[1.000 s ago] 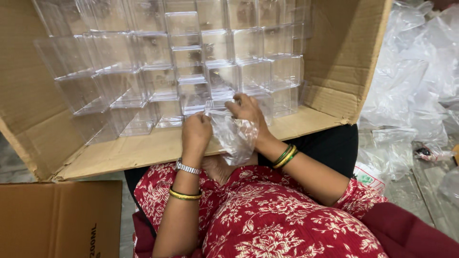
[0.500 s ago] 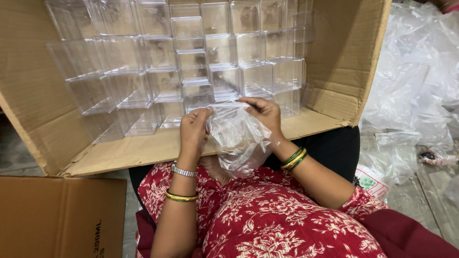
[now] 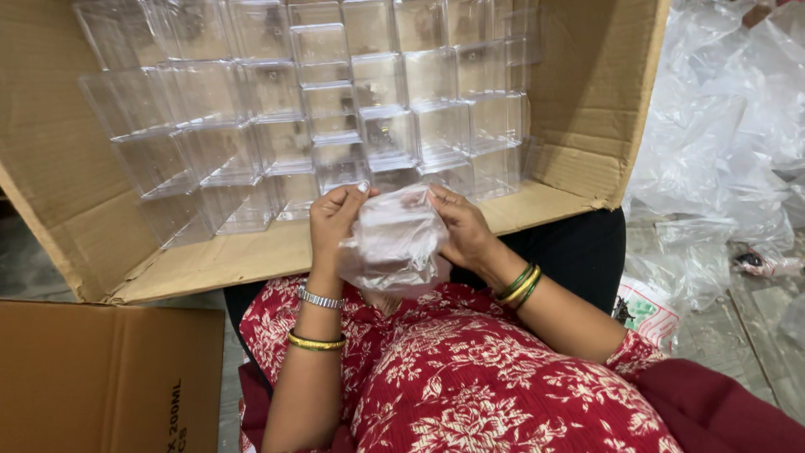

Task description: The person sits on the floor and wraps small clear plastic boxes in white plastic bags one at a time, then places each wrapped box into a large open cardboard carton in front of them. They repeatedly take a box, insert it into a bag, fold the bag closed, and set the wrapped box into the carton.

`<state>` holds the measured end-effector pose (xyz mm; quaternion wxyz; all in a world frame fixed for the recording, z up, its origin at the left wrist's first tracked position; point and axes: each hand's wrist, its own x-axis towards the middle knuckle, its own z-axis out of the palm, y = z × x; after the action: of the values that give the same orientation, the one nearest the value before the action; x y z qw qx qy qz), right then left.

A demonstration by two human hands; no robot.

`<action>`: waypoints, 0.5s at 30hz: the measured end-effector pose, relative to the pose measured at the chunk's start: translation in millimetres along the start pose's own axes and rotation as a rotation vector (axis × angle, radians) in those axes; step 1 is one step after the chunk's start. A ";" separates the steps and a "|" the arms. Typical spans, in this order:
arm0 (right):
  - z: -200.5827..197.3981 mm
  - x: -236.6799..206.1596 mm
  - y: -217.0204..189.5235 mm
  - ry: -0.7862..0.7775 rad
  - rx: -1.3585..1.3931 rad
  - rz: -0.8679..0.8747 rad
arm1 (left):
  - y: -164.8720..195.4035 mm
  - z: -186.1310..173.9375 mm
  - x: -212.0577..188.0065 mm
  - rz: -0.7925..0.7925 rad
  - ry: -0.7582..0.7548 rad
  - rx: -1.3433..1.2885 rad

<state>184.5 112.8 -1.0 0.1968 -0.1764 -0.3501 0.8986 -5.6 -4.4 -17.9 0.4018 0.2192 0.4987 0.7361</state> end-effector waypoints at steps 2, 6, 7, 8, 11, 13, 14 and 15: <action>-10.3 -9.5 2.5 0.140 0.025 0.142 | -3.4 5.0 1.1 0.108 -0.093 0.111; -36.1 -40.9 29.5 -0.100 0.096 0.316 | -10.5 13.1 -12.2 0.062 -0.299 0.573; -45.0 -49.6 36.1 -0.115 0.100 0.330 | -10.6 15.1 -15.2 0.070 -0.305 0.640; -56.5 -57.7 37.4 -0.096 0.075 0.306 | -8.5 16.6 -18.7 0.080 -0.315 0.707; -102.1 -84.5 14.3 0.052 -0.074 0.030 | 4.2 20.5 -25.4 0.185 -0.143 0.882; -138.6 -111.2 -25.7 0.243 -0.150 -0.236 | 12.8 27.2 -29.4 0.146 -0.006 0.838; -157.7 -124.6 -51.1 0.347 -0.149 -0.370 | 15.3 31.4 -33.3 0.156 -0.007 0.901; -176.5 -137.6 -78.4 0.448 -0.117 -0.505 | 18.6 34.6 -37.1 0.168 -0.005 0.965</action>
<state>401.2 199.0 -43.8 0.4748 -0.2881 -0.3819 0.7387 34.0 -18.5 16.0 0.1949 0.4217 0.7623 0.4505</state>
